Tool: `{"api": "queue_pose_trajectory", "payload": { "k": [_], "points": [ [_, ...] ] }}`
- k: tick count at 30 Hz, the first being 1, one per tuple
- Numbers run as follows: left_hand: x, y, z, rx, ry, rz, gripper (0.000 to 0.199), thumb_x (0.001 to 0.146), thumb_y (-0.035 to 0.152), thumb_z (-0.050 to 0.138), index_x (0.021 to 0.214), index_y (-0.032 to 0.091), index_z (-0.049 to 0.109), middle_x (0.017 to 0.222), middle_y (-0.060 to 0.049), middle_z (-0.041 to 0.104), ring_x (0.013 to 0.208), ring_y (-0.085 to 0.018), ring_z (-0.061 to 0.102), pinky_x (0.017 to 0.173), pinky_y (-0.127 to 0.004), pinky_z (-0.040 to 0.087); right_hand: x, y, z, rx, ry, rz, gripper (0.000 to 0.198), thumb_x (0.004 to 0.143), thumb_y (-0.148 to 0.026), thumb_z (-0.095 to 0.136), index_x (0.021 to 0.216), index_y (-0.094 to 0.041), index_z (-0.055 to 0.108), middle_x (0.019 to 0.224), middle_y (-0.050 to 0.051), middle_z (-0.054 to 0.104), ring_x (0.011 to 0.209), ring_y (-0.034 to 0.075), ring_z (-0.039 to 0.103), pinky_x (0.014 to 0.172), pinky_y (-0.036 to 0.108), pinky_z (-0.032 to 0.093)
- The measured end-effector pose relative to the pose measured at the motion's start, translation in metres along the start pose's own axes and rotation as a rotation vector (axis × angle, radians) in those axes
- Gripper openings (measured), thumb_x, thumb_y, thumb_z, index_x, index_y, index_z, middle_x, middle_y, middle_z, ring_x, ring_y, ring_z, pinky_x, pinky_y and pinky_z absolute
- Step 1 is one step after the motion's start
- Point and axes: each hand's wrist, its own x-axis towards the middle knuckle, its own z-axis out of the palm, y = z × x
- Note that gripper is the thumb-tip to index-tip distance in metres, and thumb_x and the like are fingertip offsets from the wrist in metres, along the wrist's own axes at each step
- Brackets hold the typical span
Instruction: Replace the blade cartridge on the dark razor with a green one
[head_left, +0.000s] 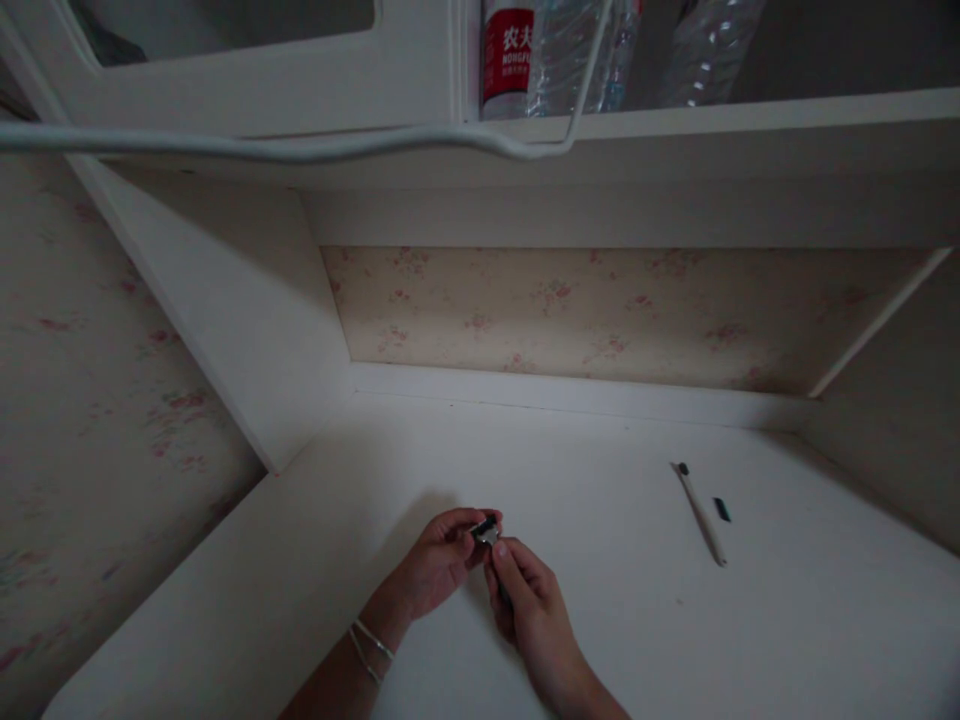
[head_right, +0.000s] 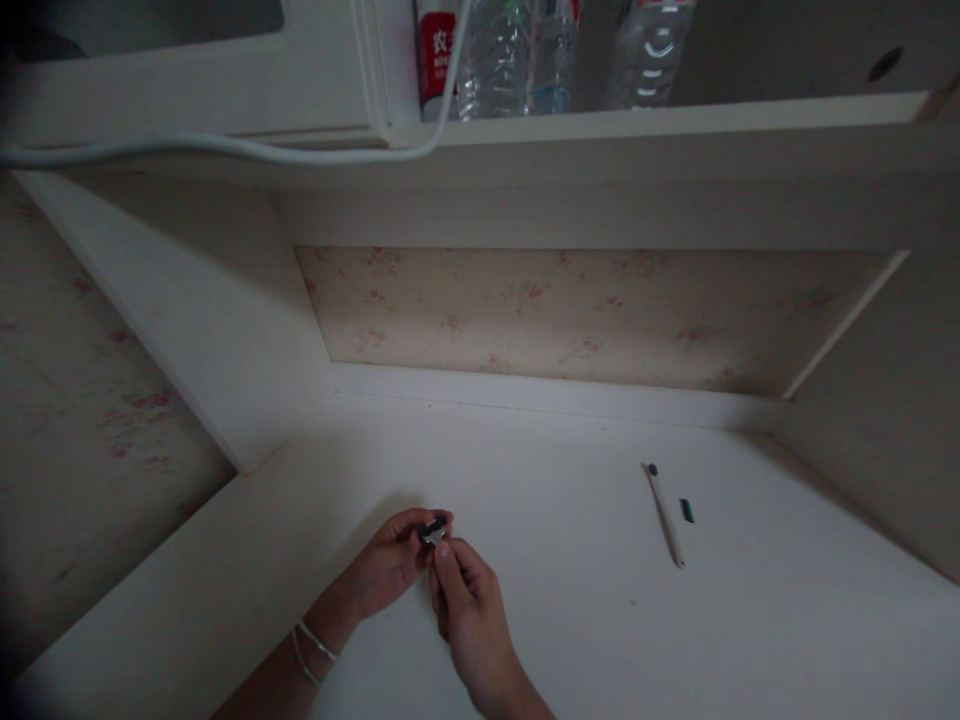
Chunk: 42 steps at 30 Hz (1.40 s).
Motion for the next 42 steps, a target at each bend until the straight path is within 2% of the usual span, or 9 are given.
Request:
{"api": "queue_pose_trajectory", "payload": {
  "k": [7,12,15,19,25,30,36,42],
  "points": [
    [0.0007,-0.0012,-0.0012,0.013,0.007,0.005,0.035,0.071,0.021,0.076,0.105,0.017,0.069,0.112,-0.009,0.068,0.098,-0.016,0.062,0.087,-0.025,0.045,0.0016,0.0046,-0.0041,-0.069,0.003,-0.044,0.045,0.087,-0.059,0.05,0.068,-0.019,0.043,0.049,-0.009,0.028,0.041,0.006,0.021,0.036,0.019,0.014],
    [0.0005,-0.0022,-0.002,-0.044,0.012,-0.016,0.028,0.077,0.022,0.071,0.105,0.017,0.069,0.111,-0.011,0.068,0.101,-0.018,0.063,0.089,-0.03,0.044,0.0028,0.0069,-0.0056,-0.105,0.012,-0.075,0.042,0.088,-0.057,0.049,0.071,-0.019,0.045,0.052,-0.008,0.03,0.043,0.006,0.023,0.038,0.019,0.016],
    [0.0007,-0.0035,-0.0034,-0.091,0.016,-0.006,0.024,0.081,0.024,0.066,0.105,0.021,0.068,0.11,-0.01,0.069,0.1,-0.018,0.064,0.088,-0.032,0.045,0.0017,0.0044,-0.0042,-0.108,0.031,-0.082,0.043,0.087,-0.059,0.05,0.071,-0.019,0.045,0.052,-0.008,0.03,0.042,0.006,0.023,0.037,0.019,0.016],
    [0.0012,-0.0039,-0.0037,-0.103,0.019,0.007,0.02,0.083,0.025,0.063,0.102,0.02,0.067,0.11,-0.01,0.069,0.099,-0.019,0.064,0.088,-0.033,0.046,0.0008,0.0006,-0.0017,-0.097,0.05,-0.075,0.046,0.084,-0.063,0.05,0.069,-0.019,0.046,0.049,-0.008,0.031,0.039,0.006,0.024,0.035,0.019,0.017],
    [0.0007,-0.0008,0.0002,-0.094,0.022,-0.003,0.021,0.079,0.025,0.069,0.098,0.018,0.067,0.11,-0.01,0.068,0.097,-0.018,0.064,0.089,-0.03,0.044,0.0029,0.0017,-0.0001,0.0,0.083,-0.018,0.046,0.08,-0.063,0.056,0.068,-0.019,0.048,0.047,-0.008,0.031,0.036,0.005,0.022,0.033,0.018,0.017],
    [0.0011,0.0001,0.0027,-0.056,0.068,-0.013,0.026,0.073,0.022,0.074,0.098,0.017,0.068,0.108,-0.009,0.069,0.083,-0.013,0.064,0.08,-0.025,0.046,0.0034,0.0073,-0.003,0.092,0.059,0.021,0.04,0.082,-0.057,0.057,0.077,-0.018,0.053,0.051,-0.007,0.037,0.037,0.005,0.026,0.033,0.017,0.019],
    [0.0045,-0.0005,0.0036,0.002,0.119,0.011,0.03,0.069,0.02,0.077,0.098,0.016,0.071,0.105,-0.01,0.07,0.091,-0.016,0.062,0.082,-0.025,0.045,0.0033,0.0035,-0.0048,0.042,0.03,0.024,0.041,0.082,-0.057,0.058,0.072,-0.018,0.051,0.05,-0.009,0.028,0.039,0.005,0.022,0.034,0.017,0.015],
    [0.0065,0.0004,0.0034,0.039,0.122,0.026,0.033,0.064,0.022,0.081,0.096,0.016,0.073,0.1,-0.01,0.072,0.089,-0.016,0.062,0.083,-0.028,0.044,0.0034,0.0023,-0.0073,-0.013,0.008,0.009,0.041,0.083,-0.057,0.056,0.072,-0.018,0.048,0.05,-0.009,0.026,0.04,0.005,0.02,0.035,0.018,0.012]
  ]
}}
